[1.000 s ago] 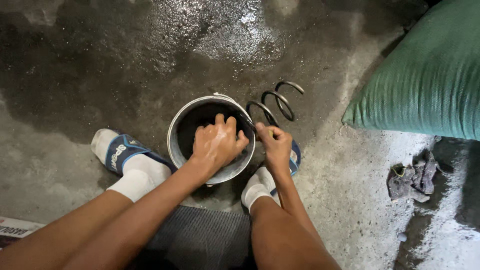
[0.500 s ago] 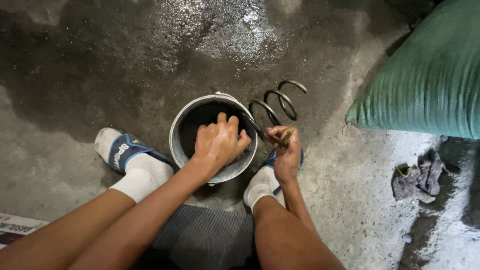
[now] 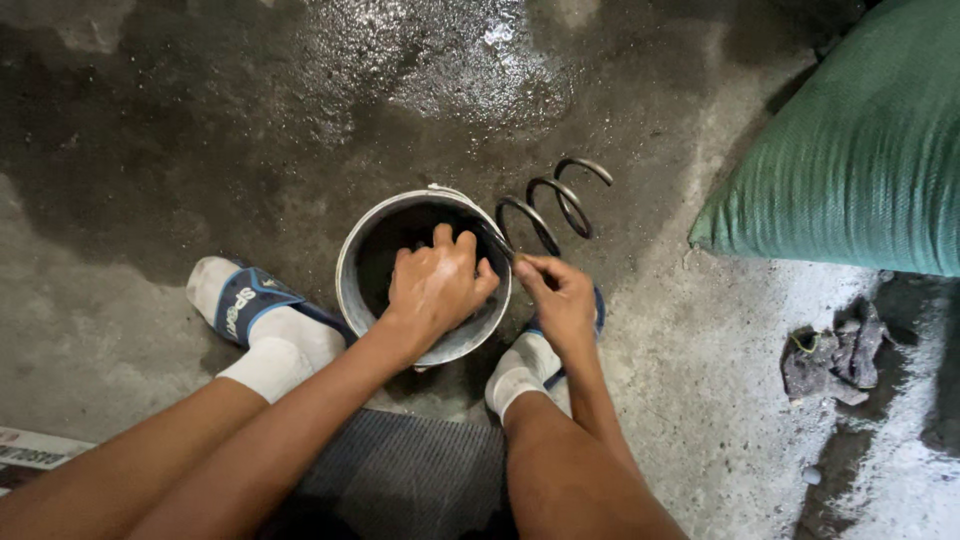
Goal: The person sits on the floor and scrubs a metal coil spring with a sponge, dipping it repeatedly into a bucket of dark liquid. They rotate the spring to scrub different sections and continue working the coil along its length.
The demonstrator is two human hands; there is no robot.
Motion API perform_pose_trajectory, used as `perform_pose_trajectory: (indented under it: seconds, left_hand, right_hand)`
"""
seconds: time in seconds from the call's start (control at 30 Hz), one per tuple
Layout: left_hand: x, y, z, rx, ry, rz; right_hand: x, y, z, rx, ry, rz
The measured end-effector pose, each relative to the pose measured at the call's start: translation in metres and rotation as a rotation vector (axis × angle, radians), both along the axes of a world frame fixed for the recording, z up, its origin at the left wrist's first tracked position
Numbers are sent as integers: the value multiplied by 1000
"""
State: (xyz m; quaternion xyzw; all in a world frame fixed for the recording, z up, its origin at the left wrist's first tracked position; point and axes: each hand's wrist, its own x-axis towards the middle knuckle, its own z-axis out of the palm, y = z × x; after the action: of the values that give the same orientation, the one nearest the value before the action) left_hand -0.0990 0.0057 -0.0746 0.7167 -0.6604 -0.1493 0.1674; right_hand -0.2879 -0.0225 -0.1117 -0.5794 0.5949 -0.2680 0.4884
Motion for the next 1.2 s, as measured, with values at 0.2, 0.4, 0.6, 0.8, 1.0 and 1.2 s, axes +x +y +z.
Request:
perform_pose_trajectory:
  seconds: [0.2,0.4,0.6,0.8,1.0,1.2]
  left_hand:
    - [-3,-1,0,65,-26,-5]
    - [-5,2,-3,-13,-68,2]
    - [-5,1,-5,29,-77,-5]
    - [-3,1,-8,7,-57,22]
    - [-5,0,-8,-1,-54,19]
    - [-6,-2,-9,4,-57,32]
  right_hand:
    - [0,-4,-9,-45,31,-45]
    - [2,0,-25,-1,-142,-61]
    - [-5,-3,-30,32,-91,-9]
    - [0,-5,-27,-30,61,-60]
    - [-5,-6,-35,-57,-286,76]
    - [3,-7,-48,-126,9,-117]
